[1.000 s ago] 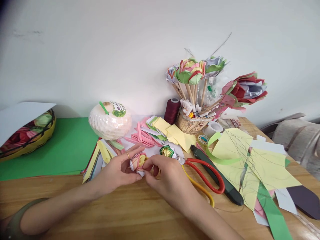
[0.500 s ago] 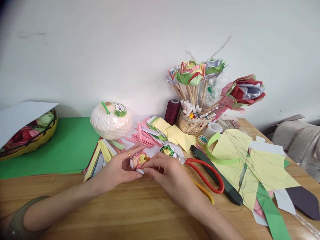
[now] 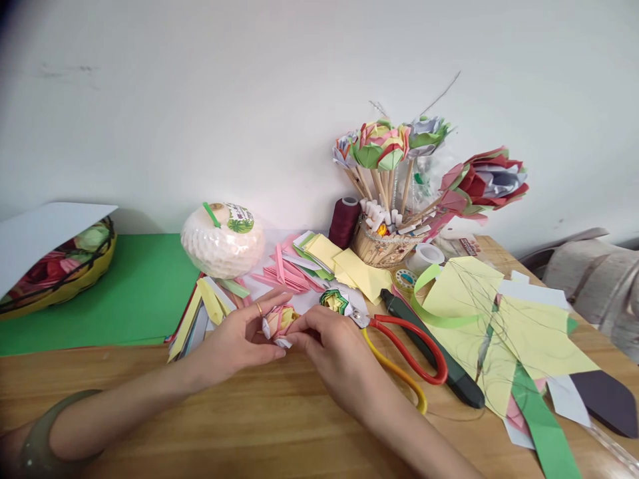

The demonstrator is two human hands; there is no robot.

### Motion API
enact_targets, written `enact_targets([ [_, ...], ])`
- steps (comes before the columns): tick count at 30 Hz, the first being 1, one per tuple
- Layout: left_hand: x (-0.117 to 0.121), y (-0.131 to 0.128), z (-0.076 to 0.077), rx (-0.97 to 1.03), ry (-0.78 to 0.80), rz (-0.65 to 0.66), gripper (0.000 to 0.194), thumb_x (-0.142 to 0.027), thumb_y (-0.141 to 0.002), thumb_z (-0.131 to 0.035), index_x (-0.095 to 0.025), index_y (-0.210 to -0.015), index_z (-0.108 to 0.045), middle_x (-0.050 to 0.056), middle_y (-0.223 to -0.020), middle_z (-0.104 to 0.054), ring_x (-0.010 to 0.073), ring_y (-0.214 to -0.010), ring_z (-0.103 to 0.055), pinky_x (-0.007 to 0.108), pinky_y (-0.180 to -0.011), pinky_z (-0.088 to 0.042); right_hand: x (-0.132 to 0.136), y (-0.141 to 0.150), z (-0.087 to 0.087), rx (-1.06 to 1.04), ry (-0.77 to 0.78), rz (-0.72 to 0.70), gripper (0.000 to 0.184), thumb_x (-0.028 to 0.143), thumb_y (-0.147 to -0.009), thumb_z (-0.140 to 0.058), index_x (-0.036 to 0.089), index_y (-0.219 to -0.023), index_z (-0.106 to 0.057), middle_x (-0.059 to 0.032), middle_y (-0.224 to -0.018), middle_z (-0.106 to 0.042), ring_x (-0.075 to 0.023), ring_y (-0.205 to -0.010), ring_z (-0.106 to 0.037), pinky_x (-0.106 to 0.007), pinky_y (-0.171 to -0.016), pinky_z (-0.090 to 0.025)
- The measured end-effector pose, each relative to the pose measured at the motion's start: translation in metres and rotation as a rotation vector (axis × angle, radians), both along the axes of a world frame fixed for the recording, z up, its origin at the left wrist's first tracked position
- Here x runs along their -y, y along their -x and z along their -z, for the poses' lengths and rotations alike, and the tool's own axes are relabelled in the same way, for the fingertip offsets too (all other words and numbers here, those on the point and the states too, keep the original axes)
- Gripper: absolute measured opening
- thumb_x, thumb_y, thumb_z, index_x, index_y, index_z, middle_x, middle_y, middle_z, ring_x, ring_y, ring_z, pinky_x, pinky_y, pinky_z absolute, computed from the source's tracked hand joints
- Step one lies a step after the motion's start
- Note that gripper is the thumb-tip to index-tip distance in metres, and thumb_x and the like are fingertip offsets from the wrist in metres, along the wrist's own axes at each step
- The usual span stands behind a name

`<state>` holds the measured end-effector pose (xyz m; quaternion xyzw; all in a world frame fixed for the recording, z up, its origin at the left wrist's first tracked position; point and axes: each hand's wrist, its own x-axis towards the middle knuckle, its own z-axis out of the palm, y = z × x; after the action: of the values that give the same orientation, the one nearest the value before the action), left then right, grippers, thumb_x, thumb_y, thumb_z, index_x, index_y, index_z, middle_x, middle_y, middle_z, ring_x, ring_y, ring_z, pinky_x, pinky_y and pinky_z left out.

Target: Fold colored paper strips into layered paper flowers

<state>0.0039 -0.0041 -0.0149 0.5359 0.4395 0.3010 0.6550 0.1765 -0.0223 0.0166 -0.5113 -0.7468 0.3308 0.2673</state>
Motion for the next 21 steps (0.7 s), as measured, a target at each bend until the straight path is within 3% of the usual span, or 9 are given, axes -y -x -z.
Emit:
enact_targets([
  [4,0.0000,0.0010,0.0026,0.011,0.001,-0.005,0.071,-0.015,-0.062,-0.070,-0.024,-0.128,-0.048,0.008,-0.153,-0.013,0.0362,-0.127,-0.038,0.047,-0.096,-0.042,0.0013,0.0002,0.0018,0.043,-0.062,-0.007,0.019,0.009,-0.085,-0.049,0.018,-0.074,-0.061,-0.0020,-0.073,-0.064,-0.0137,-0.066,-0.059,-0.022,-0.059,-0.045],
  [10,-0.0031,0.0043,0.0051,-0.063,-0.110,0.022,0.073,-0.024,-0.062,-0.074,-0.021,-0.130,-0.046,0.010,-0.151,-0.019,0.0291,-0.136,-0.022,0.041,-0.108,-0.028,0.0029,0.0005,0.0013,0.121,-0.109,-0.058,0.021,0.008,-0.085,-0.046,0.017,-0.073,-0.060,-0.0028,-0.074,-0.065,-0.0137,-0.065,-0.060,-0.022,-0.057,-0.045],
  [12,-0.0036,0.0045,0.0023,-0.109,-0.147,0.025,0.070,-0.026,-0.064,-0.073,-0.021,-0.129,-0.047,0.009,-0.151,-0.019,0.0280,-0.137,-0.021,0.040,-0.107,-0.029,0.0035,0.0003,0.0021,0.135,-0.129,-0.087,0.020,0.007,-0.085,-0.047,0.017,-0.077,-0.062,-0.0032,-0.077,-0.066,-0.0143,-0.068,-0.061,-0.022,-0.059,-0.046],
  [18,-0.0036,0.0056,-0.0034,-0.156,-0.158,0.074,0.072,-0.023,-0.064,-0.073,-0.029,-0.130,-0.045,0.004,-0.154,-0.009,0.0314,-0.122,-0.045,0.040,-0.090,-0.048,0.0034,-0.0010,0.0059,0.135,-0.147,-0.087,0.015,0.009,-0.082,-0.055,0.018,-0.075,-0.064,-0.0018,-0.075,-0.066,-0.0137,-0.066,-0.061,-0.022,-0.059,-0.045],
  [21,-0.0036,0.0066,-0.0025,-0.195,-0.158,0.123,0.078,-0.019,-0.063,-0.073,-0.033,-0.133,-0.040,0.006,-0.154,-0.001,0.0286,-0.102,-0.060,0.040,-0.077,-0.054,0.0022,-0.0012,0.0074,0.140,-0.140,-0.082,0.014,0.009,-0.081,-0.057,0.017,-0.073,-0.064,-0.0015,-0.073,-0.066,-0.0134,-0.064,-0.061,-0.022,-0.058,-0.045],
])
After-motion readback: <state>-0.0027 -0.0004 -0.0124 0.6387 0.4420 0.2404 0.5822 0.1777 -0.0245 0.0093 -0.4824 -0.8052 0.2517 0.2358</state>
